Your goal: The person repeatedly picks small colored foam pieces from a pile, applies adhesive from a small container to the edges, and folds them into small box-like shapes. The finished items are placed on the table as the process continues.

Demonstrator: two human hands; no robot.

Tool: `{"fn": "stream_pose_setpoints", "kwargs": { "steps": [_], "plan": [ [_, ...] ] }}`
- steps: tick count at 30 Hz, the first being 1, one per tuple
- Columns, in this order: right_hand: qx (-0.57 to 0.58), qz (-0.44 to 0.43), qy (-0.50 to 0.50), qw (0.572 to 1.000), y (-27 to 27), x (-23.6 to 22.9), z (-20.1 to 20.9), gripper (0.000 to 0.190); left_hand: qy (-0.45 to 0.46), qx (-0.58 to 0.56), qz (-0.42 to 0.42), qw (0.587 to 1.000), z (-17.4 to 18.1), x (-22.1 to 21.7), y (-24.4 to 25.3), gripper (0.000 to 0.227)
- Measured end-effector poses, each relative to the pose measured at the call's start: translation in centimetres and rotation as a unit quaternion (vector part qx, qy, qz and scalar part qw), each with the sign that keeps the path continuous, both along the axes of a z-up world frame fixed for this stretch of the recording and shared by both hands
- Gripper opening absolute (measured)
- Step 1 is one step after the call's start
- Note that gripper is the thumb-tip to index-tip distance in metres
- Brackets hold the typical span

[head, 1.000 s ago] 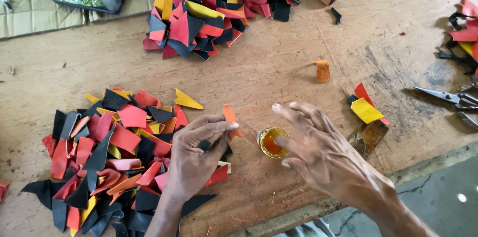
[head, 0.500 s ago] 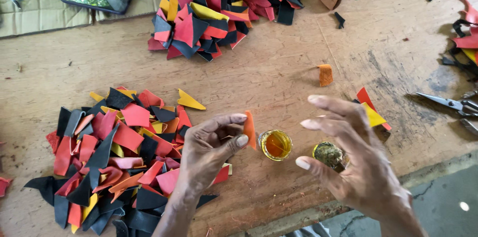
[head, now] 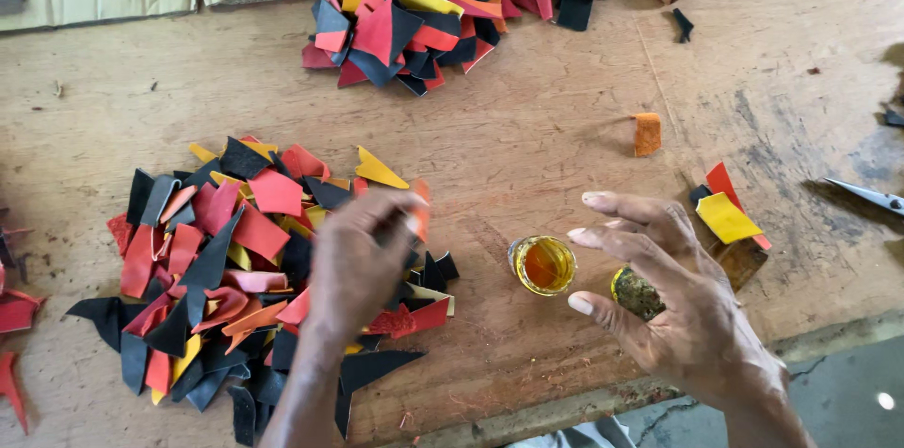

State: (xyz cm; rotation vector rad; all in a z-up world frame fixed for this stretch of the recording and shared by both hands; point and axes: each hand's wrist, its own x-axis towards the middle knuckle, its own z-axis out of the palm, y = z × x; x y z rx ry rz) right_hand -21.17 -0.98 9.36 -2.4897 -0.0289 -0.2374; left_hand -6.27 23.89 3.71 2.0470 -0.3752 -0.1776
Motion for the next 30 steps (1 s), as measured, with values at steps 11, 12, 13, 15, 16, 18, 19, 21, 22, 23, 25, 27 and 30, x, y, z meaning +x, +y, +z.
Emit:
{"fn": "stream_pose_setpoints", "kwargs": {
  "steps": [11,12,13,15,16,18,19,21,22,23,25,27,30],
  "plan": [
    [-0.010,0.018,0.019,1.000,1.1,0.9,0.2,0.049,-0.187,0.169,0.037,0.967,-2.2,2.6,2.0,0.034],
    [-0.017,0.021,0.018,0.999,1.1,0.9,0.1,0.048,-0.210,0.164,0.013,0.964,-2.8,2.9,1.7,0.039],
    [-0.018,0.020,0.023,0.999,1.2,0.9,0.1,0.048,-0.229,0.177,0.010,0.957,-3.4,3.4,1.3,0.041],
    [-0.019,0.019,0.033,0.999,1.2,0.8,0.1,0.049,-0.268,0.202,0.002,0.942,-4.3,4.3,0.6,0.045],
    [-0.014,0.013,0.041,0.999,1.1,0.8,0.1,0.050,-0.230,0.221,0.001,0.948,-4.5,4.6,0.6,0.043],
    [-0.004,0.001,0.058,0.998,1.0,0.7,0.1,0.050,-0.150,0.260,-0.004,0.954,-4.6,5.1,0.6,0.040],
    [-0.012,0.000,0.055,0.998,0.9,0.6,0.1,0.050,-0.141,0.254,-0.007,0.957,-4.6,5.2,0.7,0.034],
    [-0.026,0.001,0.048,0.999,0.8,0.6,0.1,0.050,-0.121,0.242,-0.011,0.963,-4.2,5.5,1.2,0.022],
    [-0.028,0.002,0.045,0.999,0.8,0.7,0.1,0.050,-0.125,0.234,0.009,0.964,-3.8,5.9,1.6,0.018],
    [-0.028,0.002,0.043,0.999,0.8,0.7,0.1,0.050,-0.128,0.225,0.028,0.965,-3.4,6.4,2.0,0.015],
    [-0.022,-0.001,0.048,0.999,0.8,0.7,0.1,0.050,-0.220,0.258,0.112,0.934,-2.8,6.7,2.4,0.024],
    [-0.008,-0.006,0.062,0.998,0.7,0.7,0.1,0.050,-0.388,0.325,0.235,0.830,-2.1,6.7,3.2,0.048],
    [0.009,-0.003,0.071,0.997,0.8,0.8,0.0,0.050,-0.284,0.235,0.091,0.925,-1.6,4.4,3.8,0.016]
  ]
}}
